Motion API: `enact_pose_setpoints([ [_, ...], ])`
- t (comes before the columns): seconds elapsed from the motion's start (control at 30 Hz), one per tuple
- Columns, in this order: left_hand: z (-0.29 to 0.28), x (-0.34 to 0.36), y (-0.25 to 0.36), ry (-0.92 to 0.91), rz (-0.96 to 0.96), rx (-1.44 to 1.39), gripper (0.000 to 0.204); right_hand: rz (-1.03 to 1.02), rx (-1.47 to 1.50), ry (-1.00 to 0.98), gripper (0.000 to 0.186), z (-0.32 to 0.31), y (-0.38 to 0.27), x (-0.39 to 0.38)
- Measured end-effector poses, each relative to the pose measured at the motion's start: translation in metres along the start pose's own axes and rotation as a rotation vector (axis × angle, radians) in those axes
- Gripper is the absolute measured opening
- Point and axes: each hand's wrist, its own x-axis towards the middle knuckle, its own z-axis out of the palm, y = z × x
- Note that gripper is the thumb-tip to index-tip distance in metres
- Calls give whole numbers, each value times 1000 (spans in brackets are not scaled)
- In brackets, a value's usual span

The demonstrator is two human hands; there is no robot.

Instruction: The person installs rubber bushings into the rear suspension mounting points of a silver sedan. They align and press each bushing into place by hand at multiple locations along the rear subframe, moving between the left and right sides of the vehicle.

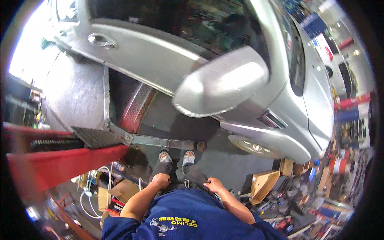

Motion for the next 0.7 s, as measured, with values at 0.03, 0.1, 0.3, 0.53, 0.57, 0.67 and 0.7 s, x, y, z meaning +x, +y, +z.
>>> enact_pose_setpoints([
  [0.03, 3, -8, -3, 1, -15, -39, 41, -29, -33, -19, 44, -4, -7, 2],
  [0.1, 9, -28, -12, -12, -38, -130, 45, -29, -110, -63, 44, -9, -24, 5],
  [0.3, 21, -85, -38, 21, -96, -471, 46, -132, -231, -171, 44, -25, -79, 2],
  [0.53, 18, -102, -35, 66, -114, -642, 43, -55, -287, -239, 39, -45, -117, -16],
  [0.57, 22, -102, -33, 38, -106, -669, 43, -122, -298, -208, 37, -48, -119, -21],
  [0.67, 41, -94, -29, -15, -38, -712, 43, -62, -324, -341, 37, -58, -111, -12],
  [0.7, 49, -85, -29, -38, 7, -693, 44, -85, -344, -405, 42, -61, -105, 2],
])
